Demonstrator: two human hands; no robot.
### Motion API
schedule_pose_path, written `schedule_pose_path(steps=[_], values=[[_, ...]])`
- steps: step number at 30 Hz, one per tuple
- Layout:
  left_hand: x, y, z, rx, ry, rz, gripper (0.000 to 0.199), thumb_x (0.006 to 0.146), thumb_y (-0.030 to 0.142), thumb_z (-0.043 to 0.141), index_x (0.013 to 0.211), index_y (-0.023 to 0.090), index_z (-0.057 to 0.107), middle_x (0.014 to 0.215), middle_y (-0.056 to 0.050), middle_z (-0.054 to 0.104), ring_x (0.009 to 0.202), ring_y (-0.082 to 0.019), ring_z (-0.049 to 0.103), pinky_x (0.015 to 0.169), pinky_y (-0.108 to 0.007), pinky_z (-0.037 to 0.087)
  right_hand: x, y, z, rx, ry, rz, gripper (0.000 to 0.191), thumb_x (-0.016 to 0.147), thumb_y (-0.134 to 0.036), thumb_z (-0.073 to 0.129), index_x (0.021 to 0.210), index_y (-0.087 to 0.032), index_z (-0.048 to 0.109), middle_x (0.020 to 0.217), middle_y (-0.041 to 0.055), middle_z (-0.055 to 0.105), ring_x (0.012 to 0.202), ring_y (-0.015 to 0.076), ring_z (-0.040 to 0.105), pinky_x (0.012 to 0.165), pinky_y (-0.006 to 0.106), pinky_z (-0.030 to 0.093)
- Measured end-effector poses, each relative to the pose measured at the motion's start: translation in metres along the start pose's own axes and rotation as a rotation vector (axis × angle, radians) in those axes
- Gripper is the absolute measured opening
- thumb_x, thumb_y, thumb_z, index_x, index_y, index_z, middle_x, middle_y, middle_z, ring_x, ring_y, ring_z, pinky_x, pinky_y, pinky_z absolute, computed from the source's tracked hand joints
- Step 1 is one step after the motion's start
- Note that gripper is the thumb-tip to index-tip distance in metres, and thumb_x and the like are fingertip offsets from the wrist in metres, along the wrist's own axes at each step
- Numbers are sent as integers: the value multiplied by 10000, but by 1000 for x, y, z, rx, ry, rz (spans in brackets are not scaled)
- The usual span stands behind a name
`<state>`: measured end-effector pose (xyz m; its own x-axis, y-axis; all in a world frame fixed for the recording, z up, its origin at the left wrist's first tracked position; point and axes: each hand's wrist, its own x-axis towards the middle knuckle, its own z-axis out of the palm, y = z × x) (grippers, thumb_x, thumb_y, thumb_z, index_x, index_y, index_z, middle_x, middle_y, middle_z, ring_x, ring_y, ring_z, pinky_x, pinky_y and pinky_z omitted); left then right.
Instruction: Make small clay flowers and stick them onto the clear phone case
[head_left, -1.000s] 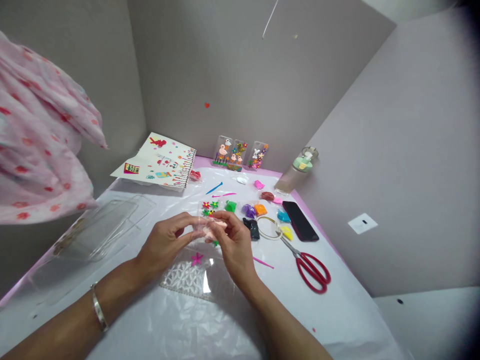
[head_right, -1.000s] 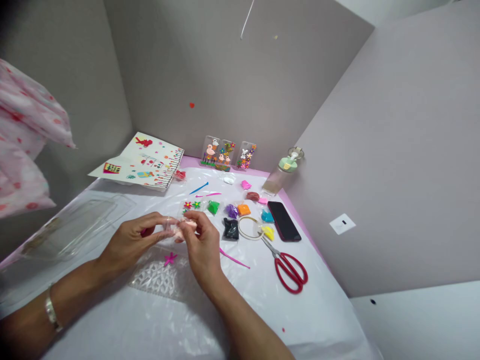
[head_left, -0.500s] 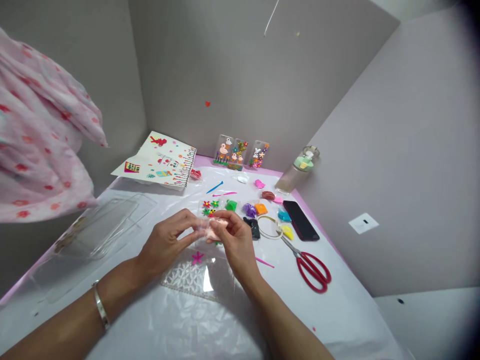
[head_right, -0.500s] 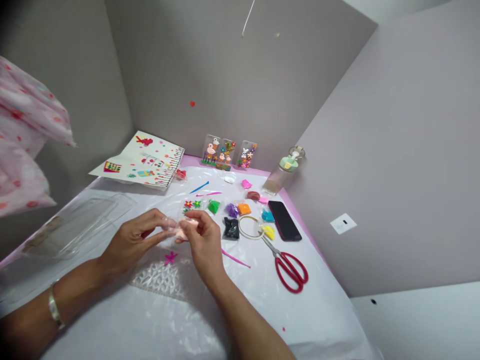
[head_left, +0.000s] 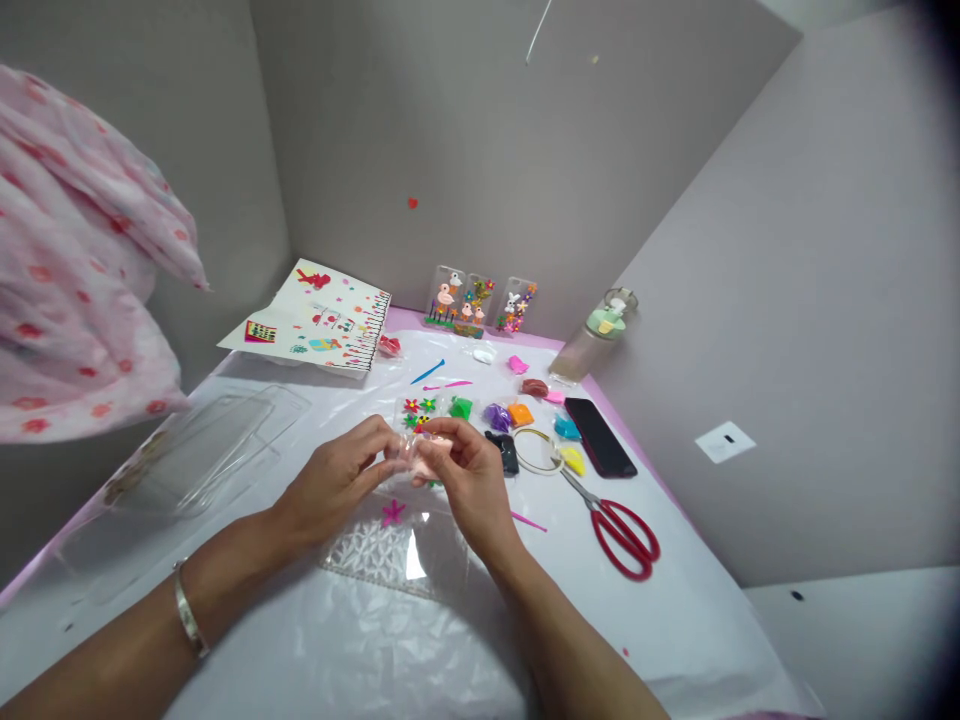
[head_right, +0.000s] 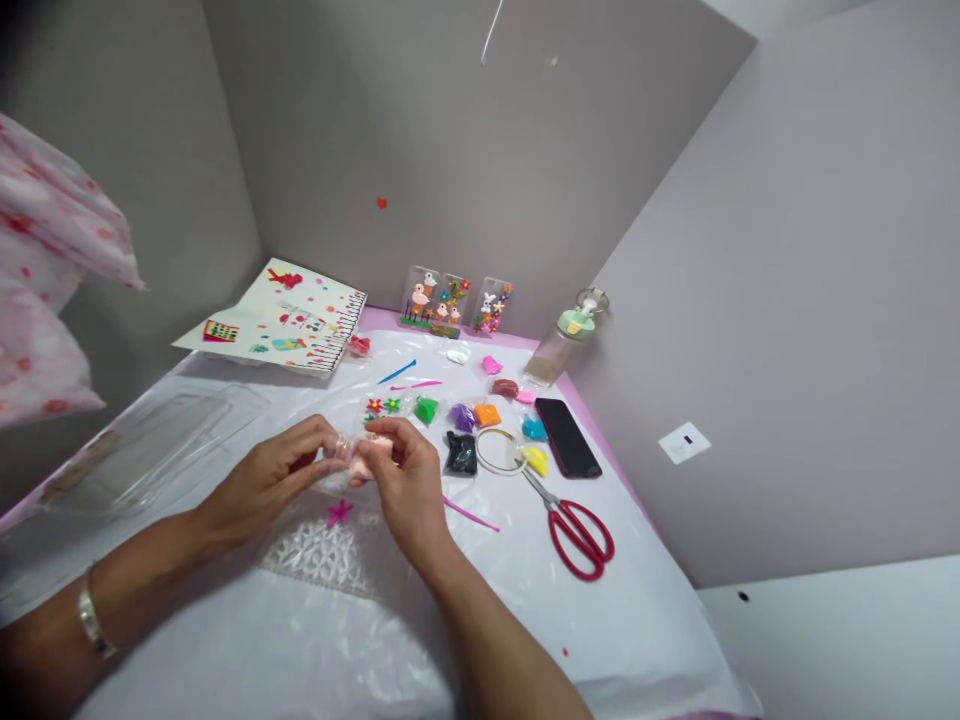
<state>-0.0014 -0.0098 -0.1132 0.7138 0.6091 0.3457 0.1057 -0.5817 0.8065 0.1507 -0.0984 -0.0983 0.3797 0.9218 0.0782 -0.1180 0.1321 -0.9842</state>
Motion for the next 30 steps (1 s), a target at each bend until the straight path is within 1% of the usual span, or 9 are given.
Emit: schedule_pose_path(steps=[4,6,9,12,15,18,25,28,30], values=[[5,2,-8,-154,4,-111,206,936,397,584,847,231,666,871,6,618,825,-165,577,750,-265,436,2,-5,-6,-6,26,-48,215,790,-345,762,926,-197,686,721,-27,647,599,114,585,581,264,582],[6,1,-11,-228,27,-179,214,913,425,612,853,229,673,854,7,646,719,-143,549,659,-250,425,2,-7,-9,7,34,-41,221,792,-346,767,936,-197,690,732,-21,659,616,117,594,591,263,586],[7,-4,-12,-345,41,-299,256,879,469,644,875,215,675,808,8,664,496,-79,373,466,-221,297,3,-11,-14,26,42,-24,240,779,-357,782,938,-199,696,771,-13,674,644,123,609,596,261,590],[8,-6,-11,-413,78,-368,316,870,508,641,919,200,695,831,-17,687,450,-58,284,418,-224,212,3,-13,-17,38,39,-29,245,780,-367,781,934,-200,692,776,-13,680,621,118,608,579,258,586],[9,-3,-10,-474,120,-394,355,857,521,646,955,189,726,840,-44,711,454,-65,283,414,-235,195,4,-14,-19,54,47,-38,236,780,-366,780,923,-204,683,766,-15,683,598,118,611,574,263,584],[10,1,-10,-500,138,-423,345,811,497,702,973,196,745,795,-35,712,460,-68,281,426,-241,183,5,-14,-20,62,54,-45,230,775,-366,784,910,-208,687,744,-21,674,588,116,609,578,264,585],[9,2,-12,-526,169,-443,253,699,435,793,797,214,718,697,26,637,442,-51,279,433,-237,178,5,-13,-19,50,53,-34,227,773,-370,781,901,-207,689,719,-28,658,585,117,609,564,263,582],[9,2,-15,-590,158,-433,260,693,428,811,753,204,694,623,46,568,439,-49,278,416,-224,175,5,-13,-18,56,51,-31,235,766,-369,787,899,-203,689,717,-30,653,586,115,606,561,260,581],[9,2,-18,-682,138,-432,267,720,424,811,754,198,671,629,51,545,436,-43,265,394,-209,170,5,-13,-18,65,48,-30,231,766,-363,788,898,-201,691,715,-31,650,583,110,600,564,257,582]])
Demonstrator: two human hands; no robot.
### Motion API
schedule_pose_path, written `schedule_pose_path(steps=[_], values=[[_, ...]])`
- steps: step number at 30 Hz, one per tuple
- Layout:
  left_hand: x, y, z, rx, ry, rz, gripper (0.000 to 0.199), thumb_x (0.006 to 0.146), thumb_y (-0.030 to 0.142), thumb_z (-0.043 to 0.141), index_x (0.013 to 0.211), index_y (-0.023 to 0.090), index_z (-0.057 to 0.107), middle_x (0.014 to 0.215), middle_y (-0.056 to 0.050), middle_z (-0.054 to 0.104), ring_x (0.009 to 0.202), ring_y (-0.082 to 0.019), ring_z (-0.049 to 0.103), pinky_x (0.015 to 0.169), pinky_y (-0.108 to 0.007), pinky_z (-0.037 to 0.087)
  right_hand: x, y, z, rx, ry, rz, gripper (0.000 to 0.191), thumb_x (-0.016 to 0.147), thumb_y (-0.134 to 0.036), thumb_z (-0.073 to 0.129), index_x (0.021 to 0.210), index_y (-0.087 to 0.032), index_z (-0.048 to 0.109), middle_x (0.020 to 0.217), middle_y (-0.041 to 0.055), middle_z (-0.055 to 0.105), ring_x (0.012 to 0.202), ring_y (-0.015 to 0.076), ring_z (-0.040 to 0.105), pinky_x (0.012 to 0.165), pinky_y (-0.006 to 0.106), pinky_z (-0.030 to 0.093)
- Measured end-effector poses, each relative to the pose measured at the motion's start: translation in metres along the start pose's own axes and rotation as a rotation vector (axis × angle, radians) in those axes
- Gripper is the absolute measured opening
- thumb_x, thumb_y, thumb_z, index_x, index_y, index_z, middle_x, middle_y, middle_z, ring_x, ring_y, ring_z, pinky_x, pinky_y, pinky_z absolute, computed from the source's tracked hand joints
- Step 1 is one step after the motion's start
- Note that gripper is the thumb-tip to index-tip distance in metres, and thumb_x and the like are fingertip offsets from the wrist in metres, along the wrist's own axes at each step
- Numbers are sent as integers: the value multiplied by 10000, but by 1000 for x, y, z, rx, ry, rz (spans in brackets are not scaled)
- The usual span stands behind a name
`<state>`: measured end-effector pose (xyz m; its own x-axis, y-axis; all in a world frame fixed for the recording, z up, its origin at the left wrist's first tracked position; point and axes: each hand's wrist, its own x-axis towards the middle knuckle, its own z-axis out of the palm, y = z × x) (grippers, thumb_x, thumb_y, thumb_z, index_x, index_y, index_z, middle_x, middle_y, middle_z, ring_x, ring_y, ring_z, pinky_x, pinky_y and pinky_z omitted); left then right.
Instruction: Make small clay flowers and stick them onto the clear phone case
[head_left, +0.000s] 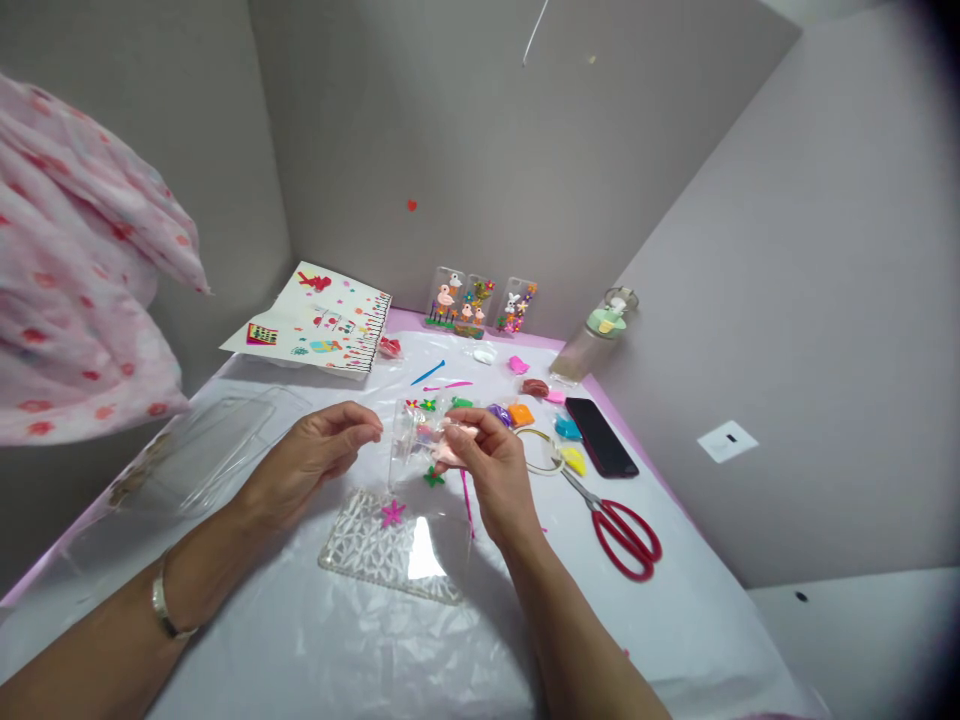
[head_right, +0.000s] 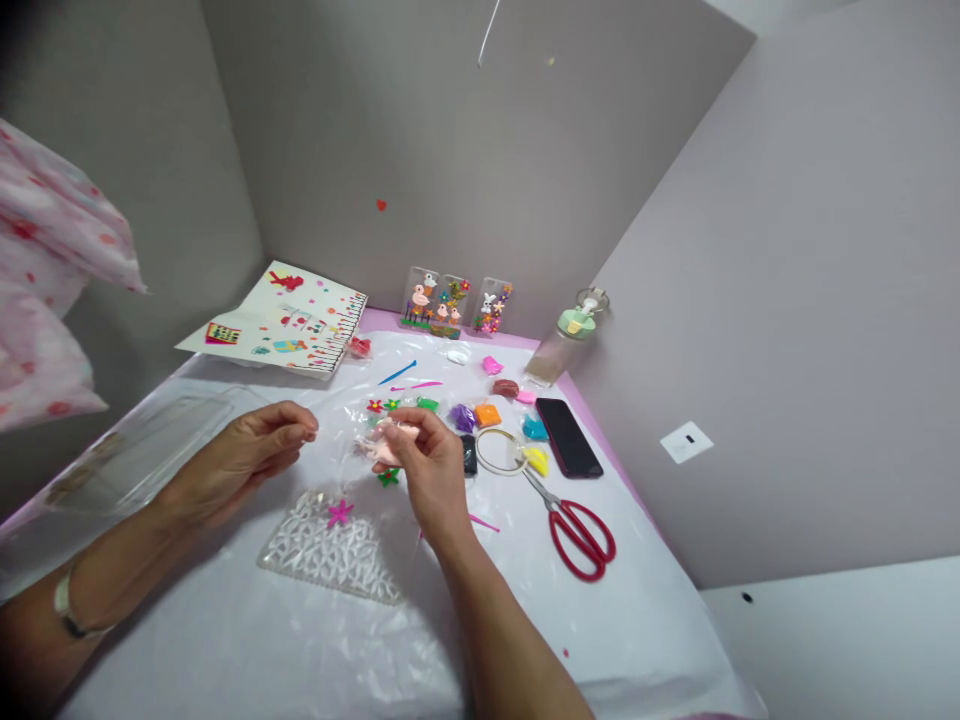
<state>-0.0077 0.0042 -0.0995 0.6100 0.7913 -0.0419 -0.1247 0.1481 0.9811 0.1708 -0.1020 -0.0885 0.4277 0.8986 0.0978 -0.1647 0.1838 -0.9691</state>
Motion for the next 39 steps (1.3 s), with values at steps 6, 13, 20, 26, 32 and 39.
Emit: schedule_pose_path(steps=[6,13,20,26,32,39], values=[[-2,6,-7,-307,-121,-74,226,839,348,764,823,188,605,838,19,649,424,-11,134,337,-158,129,1,3,-1,28,-12,18,245,757,-367,798,902,-197,697,720,-31,653,572,105,602,557,248,575],[1,0,-6,-244,-62,-68,211,782,320,821,806,151,697,659,44,556,414,-7,220,326,-135,169,1,6,-2,35,-27,34,236,761,-362,796,905,-203,696,766,-16,688,583,103,607,559,239,561],[1,-1,-5,-173,-89,-57,306,893,450,683,994,169,752,852,-23,649,440,-6,168,345,-150,154,2,7,-1,31,-18,29,235,755,-363,797,896,-204,697,718,-34,659,577,105,609,557,239,554],[2,-4,-8,-98,-29,-95,402,761,345,834,1140,253,739,1110,-68,687,465,10,234,376,-144,157,2,6,-1,30,-6,21,245,746,-367,800,886,-196,695,717,-31,657,575,104,600,551,241,559],[3,-5,-4,-97,54,-74,345,703,401,868,952,198,744,808,-9,685,438,2,244,380,-151,144,3,6,-2,32,-8,20,234,751,-360,795,887,-198,696,718,-29,662,578,105,604,556,240,560],[2,-3,-1,-81,22,-45,328,686,432,871,813,180,705,700,34,617,425,-2,243,374,-152,151,2,7,-1,32,-13,17,221,755,-357,792,887,-205,701,722,-32,655,577,107,603,555,242,554]])
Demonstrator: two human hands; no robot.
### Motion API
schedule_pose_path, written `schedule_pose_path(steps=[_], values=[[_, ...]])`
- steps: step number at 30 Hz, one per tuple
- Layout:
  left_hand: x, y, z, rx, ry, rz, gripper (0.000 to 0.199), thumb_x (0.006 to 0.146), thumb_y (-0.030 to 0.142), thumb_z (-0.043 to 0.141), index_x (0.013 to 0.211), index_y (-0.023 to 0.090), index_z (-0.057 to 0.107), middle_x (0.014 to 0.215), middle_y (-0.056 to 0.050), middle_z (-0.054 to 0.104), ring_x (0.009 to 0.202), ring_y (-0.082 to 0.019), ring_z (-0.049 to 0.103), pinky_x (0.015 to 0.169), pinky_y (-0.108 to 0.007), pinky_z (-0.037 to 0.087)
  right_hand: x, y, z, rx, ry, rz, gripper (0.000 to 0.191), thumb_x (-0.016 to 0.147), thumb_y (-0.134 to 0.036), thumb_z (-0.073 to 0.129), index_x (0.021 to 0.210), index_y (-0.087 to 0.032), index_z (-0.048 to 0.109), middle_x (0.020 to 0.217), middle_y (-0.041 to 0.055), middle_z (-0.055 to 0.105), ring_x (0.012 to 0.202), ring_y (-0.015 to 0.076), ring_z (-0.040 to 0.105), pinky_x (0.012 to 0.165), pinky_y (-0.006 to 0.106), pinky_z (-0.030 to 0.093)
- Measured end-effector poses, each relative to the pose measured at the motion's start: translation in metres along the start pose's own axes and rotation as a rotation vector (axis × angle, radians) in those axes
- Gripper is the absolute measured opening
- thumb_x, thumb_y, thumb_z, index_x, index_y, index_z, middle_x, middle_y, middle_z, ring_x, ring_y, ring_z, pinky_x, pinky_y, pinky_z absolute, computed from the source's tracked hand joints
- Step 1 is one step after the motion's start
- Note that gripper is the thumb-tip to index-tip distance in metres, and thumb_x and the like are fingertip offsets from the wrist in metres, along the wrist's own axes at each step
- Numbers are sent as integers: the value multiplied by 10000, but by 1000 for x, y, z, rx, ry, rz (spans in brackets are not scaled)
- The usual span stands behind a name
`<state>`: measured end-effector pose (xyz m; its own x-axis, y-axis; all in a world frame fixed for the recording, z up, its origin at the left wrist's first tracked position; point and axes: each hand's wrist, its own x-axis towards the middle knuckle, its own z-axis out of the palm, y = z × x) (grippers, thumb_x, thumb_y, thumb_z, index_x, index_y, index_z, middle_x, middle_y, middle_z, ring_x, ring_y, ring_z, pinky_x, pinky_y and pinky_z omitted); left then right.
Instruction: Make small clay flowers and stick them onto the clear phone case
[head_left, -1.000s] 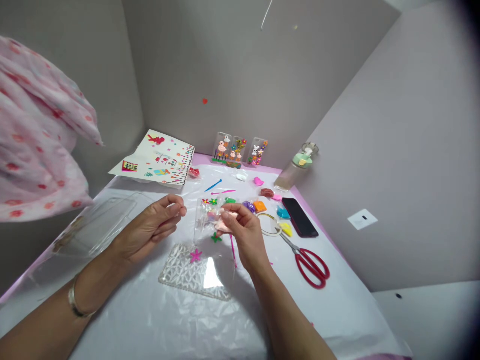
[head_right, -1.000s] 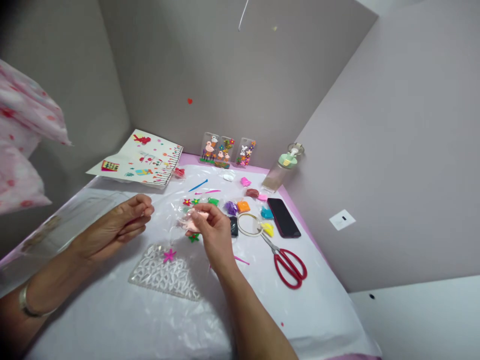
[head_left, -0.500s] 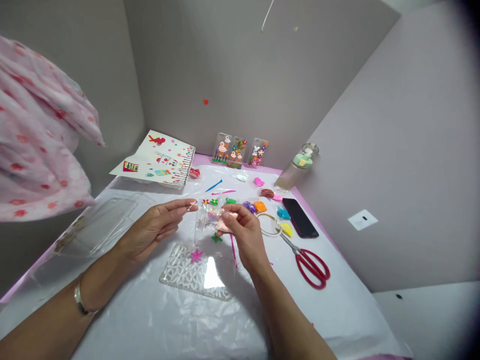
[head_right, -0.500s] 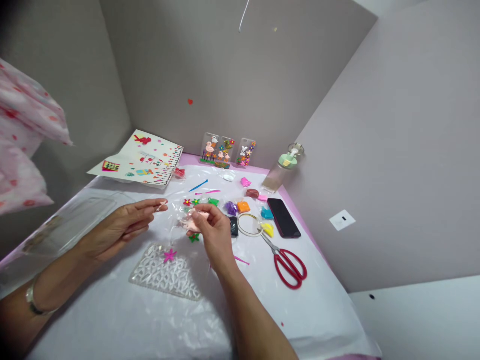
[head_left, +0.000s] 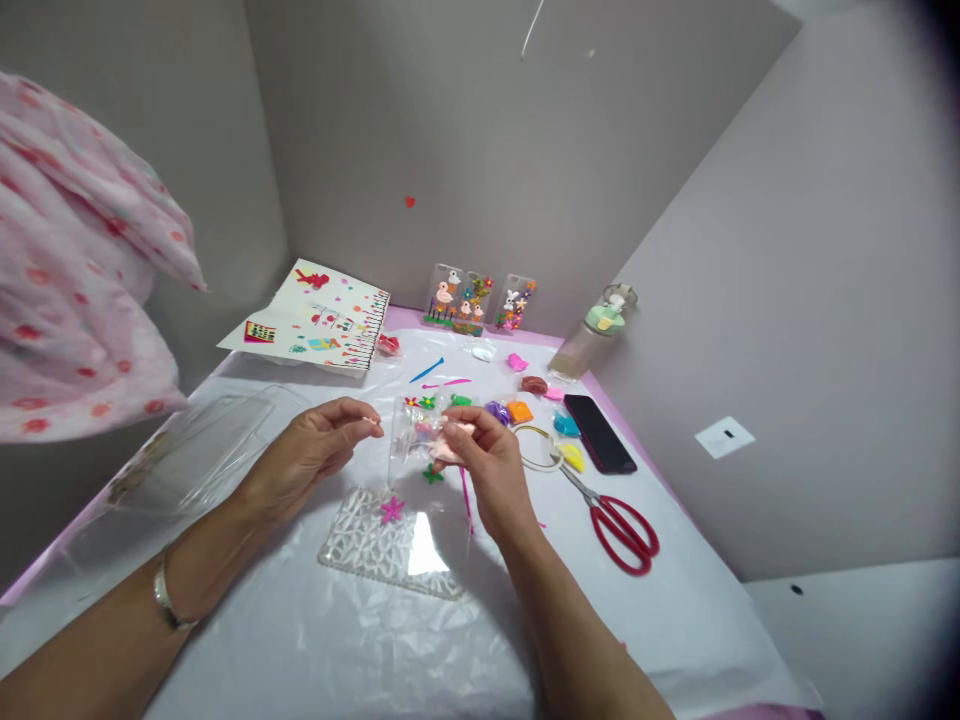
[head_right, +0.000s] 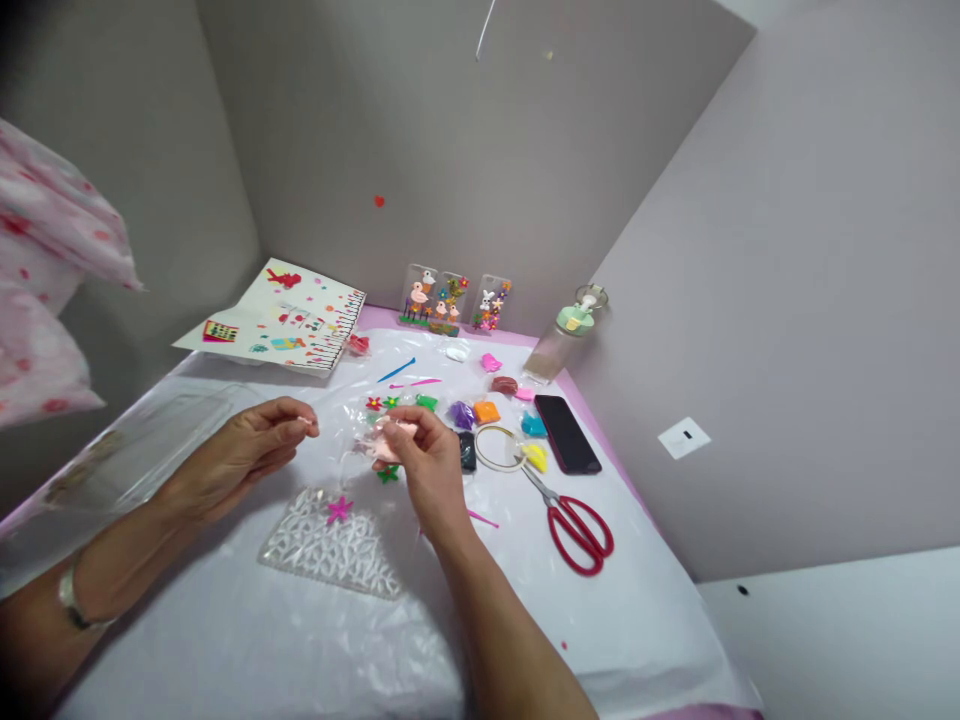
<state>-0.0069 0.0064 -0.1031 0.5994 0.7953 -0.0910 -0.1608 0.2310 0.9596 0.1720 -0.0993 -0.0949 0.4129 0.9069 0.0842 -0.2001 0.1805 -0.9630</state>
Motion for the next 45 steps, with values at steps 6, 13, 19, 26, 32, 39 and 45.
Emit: schedule_pose_path(steps=[6,13,19,26,32,39,45], values=[[0,0,-2,-25,-55,-6,254,840,432,751,840,187,686,863,9,675,423,1,204,354,-157,138,0,2,-1,-3,-13,4,212,772,-356,782,909,-215,702,727,-28,660,577,113,603,553,250,552],[0,-1,-5,-17,-24,-28,245,813,391,781,964,200,758,888,-33,712,424,-1,228,357,-163,142,-1,4,-1,-13,-30,3,225,775,-371,781,908,-210,698,720,-27,668,573,112,603,557,251,546],[-1,1,-3,10,-57,6,261,862,384,713,1040,202,772,962,-76,738,418,-13,212,360,-199,146,-1,3,0,-14,-21,14,213,779,-369,780,910,-221,701,716,-29,667,567,116,605,559,253,538],[0,1,-3,-58,-6,17,308,814,459,763,901,164,757,708,1,653,407,-8,204,356,-176,141,-2,1,1,-20,-23,7,190,788,-360,771,901,-221,704,708,-32,647,578,116,596,568,255,541],[1,0,-5,-101,35,15,251,737,368,845,832,157,749,767,-2,671,399,12,254,343,-155,157,-3,1,0,-30,-23,7,202,782,-371,775,899,-222,703,694,-35,637,569,117,592,562,258,534],[2,0,-7,-89,28,5,207,701,303,871,802,179,740,669,47,581,388,16,266,331,-134,164,-2,2,0,-30,-21,15,217,771,-383,784,899,-224,707,708,-29,650,573,119,590,560,260,537],[-1,2,-3,-53,27,-28,317,762,335,829,1042,207,754,642,58,493,418,-4,253,349,-130,179,-2,2,0,-29,-18,15,207,774,-378,782,895,-226,711,737,-23,667,604,120,597,575,256,545]])
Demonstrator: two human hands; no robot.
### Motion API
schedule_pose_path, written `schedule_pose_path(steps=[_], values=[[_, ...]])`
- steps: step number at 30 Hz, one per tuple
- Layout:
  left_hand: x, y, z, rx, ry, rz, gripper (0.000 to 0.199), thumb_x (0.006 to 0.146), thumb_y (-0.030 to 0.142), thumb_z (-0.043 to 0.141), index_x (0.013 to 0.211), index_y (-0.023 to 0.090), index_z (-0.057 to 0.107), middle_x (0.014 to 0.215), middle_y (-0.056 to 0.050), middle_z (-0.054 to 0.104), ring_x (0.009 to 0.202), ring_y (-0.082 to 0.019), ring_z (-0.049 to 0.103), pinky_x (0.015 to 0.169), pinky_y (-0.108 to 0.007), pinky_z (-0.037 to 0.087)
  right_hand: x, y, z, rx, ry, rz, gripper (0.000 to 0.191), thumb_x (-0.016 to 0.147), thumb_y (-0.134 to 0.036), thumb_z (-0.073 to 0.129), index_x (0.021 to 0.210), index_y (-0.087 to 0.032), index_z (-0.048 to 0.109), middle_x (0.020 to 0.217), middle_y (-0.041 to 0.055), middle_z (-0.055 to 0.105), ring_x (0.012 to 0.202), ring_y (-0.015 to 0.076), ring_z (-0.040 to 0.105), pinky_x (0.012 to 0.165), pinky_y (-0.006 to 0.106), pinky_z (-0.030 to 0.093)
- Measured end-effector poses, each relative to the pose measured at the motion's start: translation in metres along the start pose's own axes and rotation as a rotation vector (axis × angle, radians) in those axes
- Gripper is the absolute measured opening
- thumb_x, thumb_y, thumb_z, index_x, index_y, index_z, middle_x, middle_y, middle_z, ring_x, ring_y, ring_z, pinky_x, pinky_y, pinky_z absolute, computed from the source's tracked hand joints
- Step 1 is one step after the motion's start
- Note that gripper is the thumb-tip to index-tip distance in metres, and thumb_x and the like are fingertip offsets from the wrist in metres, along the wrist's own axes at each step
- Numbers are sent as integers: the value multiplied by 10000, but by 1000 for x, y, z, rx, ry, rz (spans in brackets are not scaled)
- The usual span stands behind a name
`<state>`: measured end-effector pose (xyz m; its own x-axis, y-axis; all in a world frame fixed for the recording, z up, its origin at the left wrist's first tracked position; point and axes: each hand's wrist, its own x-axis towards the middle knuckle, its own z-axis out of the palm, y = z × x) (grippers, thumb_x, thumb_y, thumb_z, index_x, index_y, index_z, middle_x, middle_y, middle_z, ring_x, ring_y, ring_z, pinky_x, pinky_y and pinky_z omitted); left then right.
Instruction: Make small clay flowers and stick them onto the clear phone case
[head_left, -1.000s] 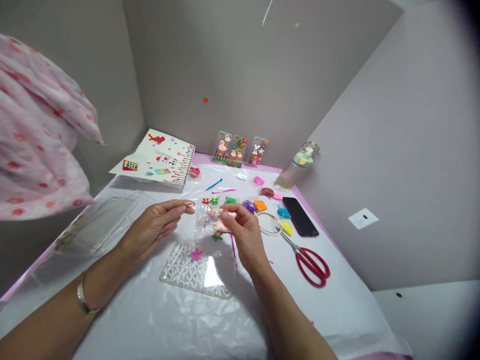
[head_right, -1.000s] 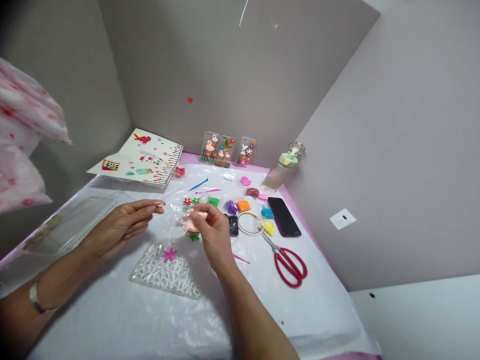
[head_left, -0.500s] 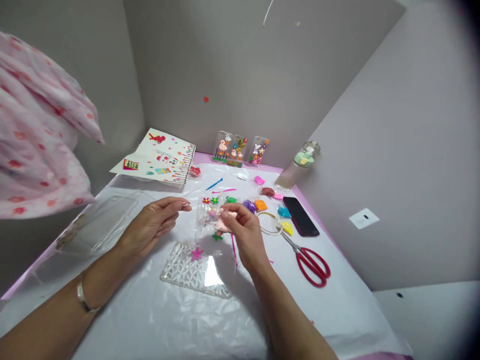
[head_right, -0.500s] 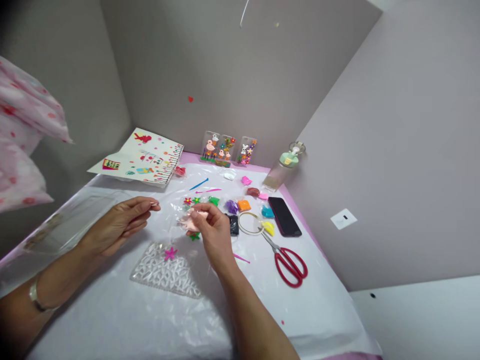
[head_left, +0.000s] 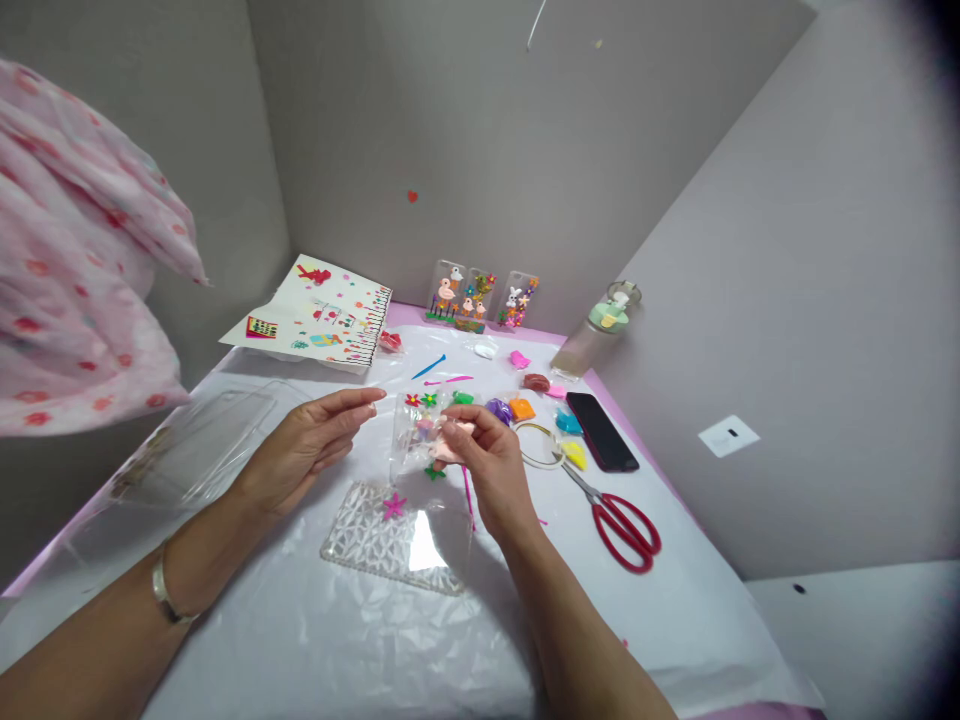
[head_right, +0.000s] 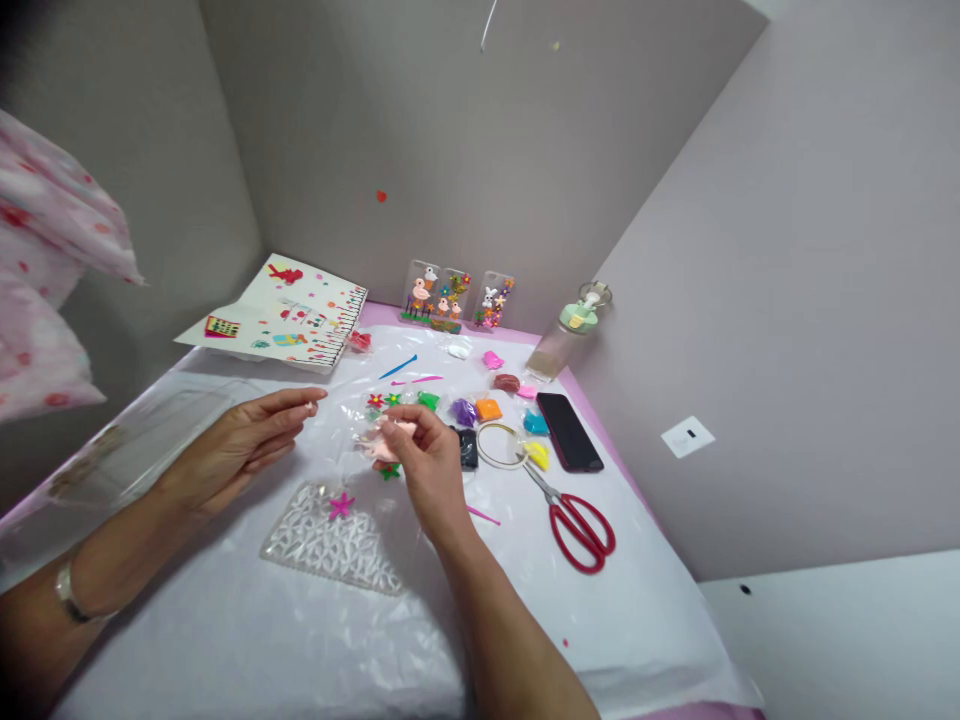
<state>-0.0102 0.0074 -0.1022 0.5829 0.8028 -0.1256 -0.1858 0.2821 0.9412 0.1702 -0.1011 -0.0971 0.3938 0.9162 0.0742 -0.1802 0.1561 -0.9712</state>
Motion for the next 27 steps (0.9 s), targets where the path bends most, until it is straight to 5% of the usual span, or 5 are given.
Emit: schedule_pose_path(steps=[10,17,27], values=[[4,-4,-2,20,33,19,240,746,338,831,835,193,662,636,78,474,419,-19,282,355,-146,188,0,-1,0,-1,-6,4,192,781,-368,774,891,-227,705,711,-29,650,596,119,589,577,259,544],[-1,2,2,53,45,58,284,764,341,800,713,157,589,1052,-19,685,400,28,220,363,-186,134,0,0,-1,-11,-1,5,220,775,-387,778,903,-222,709,735,-22,651,618,123,594,583,260,553],[-2,5,3,-7,-22,78,321,756,319,821,715,152,551,876,9,614,418,26,229,365,-147,134,0,-1,0,-3,-5,0,202,780,-370,776,902,-224,710,729,-26,635,620,116,580,579,249,554]])
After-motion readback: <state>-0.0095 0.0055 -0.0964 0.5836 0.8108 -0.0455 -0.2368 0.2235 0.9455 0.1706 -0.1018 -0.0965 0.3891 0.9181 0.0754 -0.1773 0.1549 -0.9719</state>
